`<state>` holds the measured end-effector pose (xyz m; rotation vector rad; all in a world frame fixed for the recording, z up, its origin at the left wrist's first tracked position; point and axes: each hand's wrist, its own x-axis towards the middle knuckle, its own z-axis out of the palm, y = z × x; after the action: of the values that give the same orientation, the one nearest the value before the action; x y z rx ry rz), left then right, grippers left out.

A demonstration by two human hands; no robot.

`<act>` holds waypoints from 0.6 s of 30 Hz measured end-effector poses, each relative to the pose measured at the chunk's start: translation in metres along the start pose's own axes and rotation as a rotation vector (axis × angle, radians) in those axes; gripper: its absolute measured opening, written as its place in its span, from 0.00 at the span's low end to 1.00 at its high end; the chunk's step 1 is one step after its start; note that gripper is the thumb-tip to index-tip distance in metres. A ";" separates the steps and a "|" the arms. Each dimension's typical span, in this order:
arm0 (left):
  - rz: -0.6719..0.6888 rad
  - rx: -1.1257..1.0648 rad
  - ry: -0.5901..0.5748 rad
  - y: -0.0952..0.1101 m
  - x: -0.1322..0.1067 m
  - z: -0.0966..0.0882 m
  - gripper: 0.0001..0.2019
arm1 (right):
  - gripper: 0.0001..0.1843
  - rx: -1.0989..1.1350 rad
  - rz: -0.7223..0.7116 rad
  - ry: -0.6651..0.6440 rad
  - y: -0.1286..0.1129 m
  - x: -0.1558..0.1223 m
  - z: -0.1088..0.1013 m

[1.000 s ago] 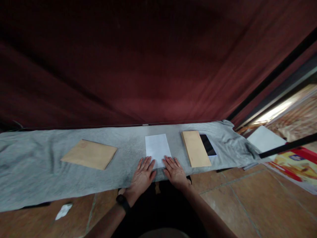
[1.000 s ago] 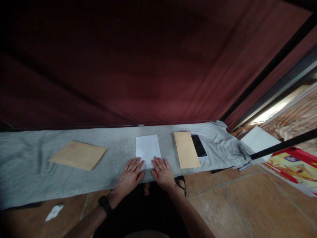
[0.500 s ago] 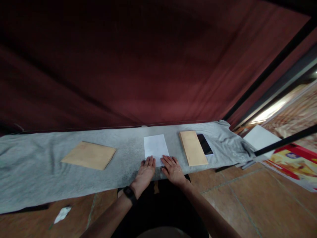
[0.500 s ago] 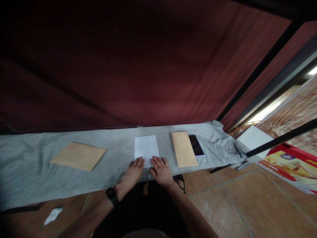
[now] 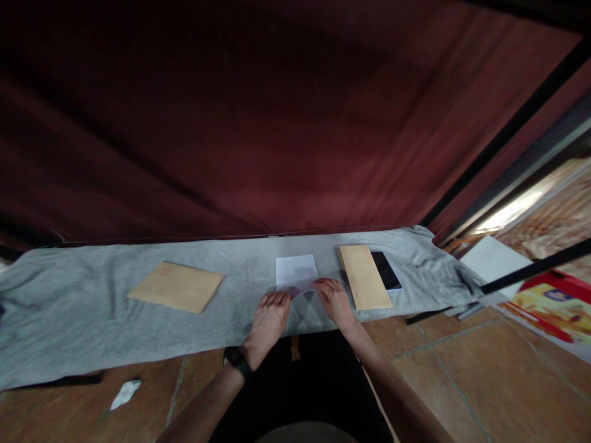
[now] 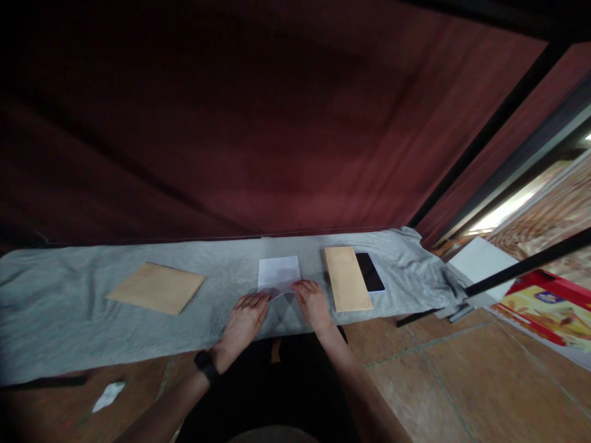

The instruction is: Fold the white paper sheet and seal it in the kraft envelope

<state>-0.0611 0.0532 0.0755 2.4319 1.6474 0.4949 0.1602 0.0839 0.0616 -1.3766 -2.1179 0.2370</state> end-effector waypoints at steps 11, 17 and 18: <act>-0.552 -1.053 0.549 0.015 0.033 -0.010 0.18 | 0.23 0.272 0.058 0.398 -0.028 0.049 -0.052; -0.675 -1.151 0.551 0.009 -0.002 0.061 0.21 | 0.22 0.321 0.163 0.261 -0.004 0.012 0.007; -0.647 -1.108 0.500 0.010 -0.007 0.069 0.20 | 0.22 0.317 0.184 0.238 -0.001 0.005 0.019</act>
<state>-0.0302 0.0469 0.0130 0.9702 1.5239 1.4495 0.1470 0.0911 0.0486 -1.3358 -1.6795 0.4395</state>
